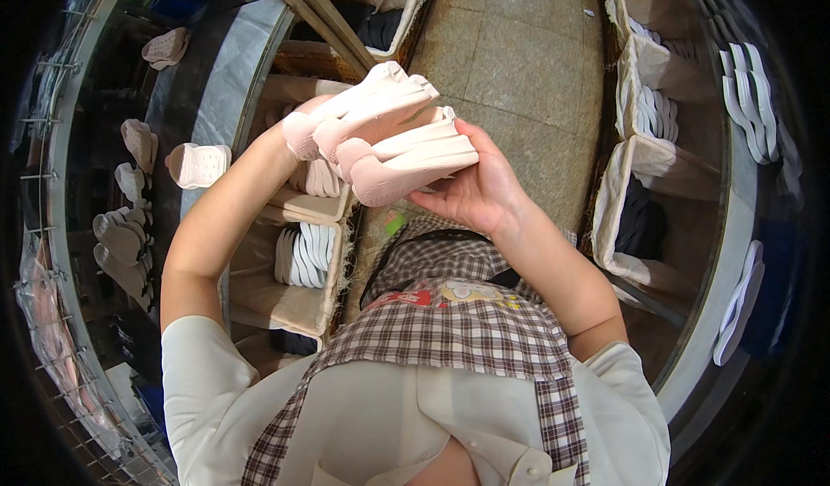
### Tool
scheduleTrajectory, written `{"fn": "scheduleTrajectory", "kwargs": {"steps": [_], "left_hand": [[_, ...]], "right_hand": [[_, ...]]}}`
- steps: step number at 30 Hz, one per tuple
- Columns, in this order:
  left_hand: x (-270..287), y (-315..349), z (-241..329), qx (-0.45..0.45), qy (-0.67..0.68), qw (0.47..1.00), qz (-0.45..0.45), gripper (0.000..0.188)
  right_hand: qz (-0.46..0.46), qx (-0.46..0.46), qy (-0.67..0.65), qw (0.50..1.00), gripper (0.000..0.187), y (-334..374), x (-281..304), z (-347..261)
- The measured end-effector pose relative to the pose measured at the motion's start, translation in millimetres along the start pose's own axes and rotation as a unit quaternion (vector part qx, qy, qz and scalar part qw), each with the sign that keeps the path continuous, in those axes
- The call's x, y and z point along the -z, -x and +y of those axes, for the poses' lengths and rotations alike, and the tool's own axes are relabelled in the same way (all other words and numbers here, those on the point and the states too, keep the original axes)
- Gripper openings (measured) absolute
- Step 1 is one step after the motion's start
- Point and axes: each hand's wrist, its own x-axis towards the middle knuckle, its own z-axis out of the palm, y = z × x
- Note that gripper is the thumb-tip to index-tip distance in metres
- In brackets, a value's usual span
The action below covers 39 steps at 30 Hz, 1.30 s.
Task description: The person picks up pairs of slippers in white, black, and pink, turns them over to view the soles, and places them into fabric bins or onto shelves. The person handles each pair individually and arranges them by color and type.
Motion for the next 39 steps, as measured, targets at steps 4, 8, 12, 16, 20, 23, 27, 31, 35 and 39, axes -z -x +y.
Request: {"fn": "scheduleTrajectory", "kwargs": {"steps": [4,8,12,16,20,23,27,31,35,39], "left_hand": [[-3,-2,2,0.003,-0.004,1.0,-0.006,0.034],[1,-10,2,0.026,0.088,0.987,-0.132,0.036],[-3,-10,0,0.058,0.031,0.997,-0.039,0.041],[-11,-4,0,-0.098,-0.11,0.988,-0.035,0.049],[-10,1,-3,-0.239,-0.099,0.964,-0.063,0.051],[-3,-1,-6,-0.265,-0.108,0.956,-0.067,0.062],[4,-5,-10,-0.297,-0.118,0.945,-0.077,0.065],[6,-7,-13,-0.313,-0.114,0.94,-0.072,0.064],[6,-4,-19,-0.336,-0.128,0.932,-0.056,0.06],[9,-1,-23,-0.369,-0.184,0.911,-0.026,0.058]], "right_hand": [[0.016,0.024,0.033,0.999,0.061,-1,0,-1],[0.013,0.011,0.023,1.0,0.053,-2,3,-5],[0.029,0.013,0.055,0.998,0.051,-5,1,-7],[0.028,0.088,0.203,0.975,0.066,-4,-5,-8],[0.001,0.278,0.332,0.902,0.096,2,-12,-13],[0.007,0.323,0.419,0.849,0.102,4,-16,-18],[0.011,0.357,0.499,0.789,0.114,6,-16,-24],[-0.014,0.386,0.536,0.751,0.119,8,-13,-25],[-0.013,0.377,0.564,0.734,0.121,10,-9,-28],[-0.01,0.36,0.593,0.72,0.123,12,-4,-29]]}}
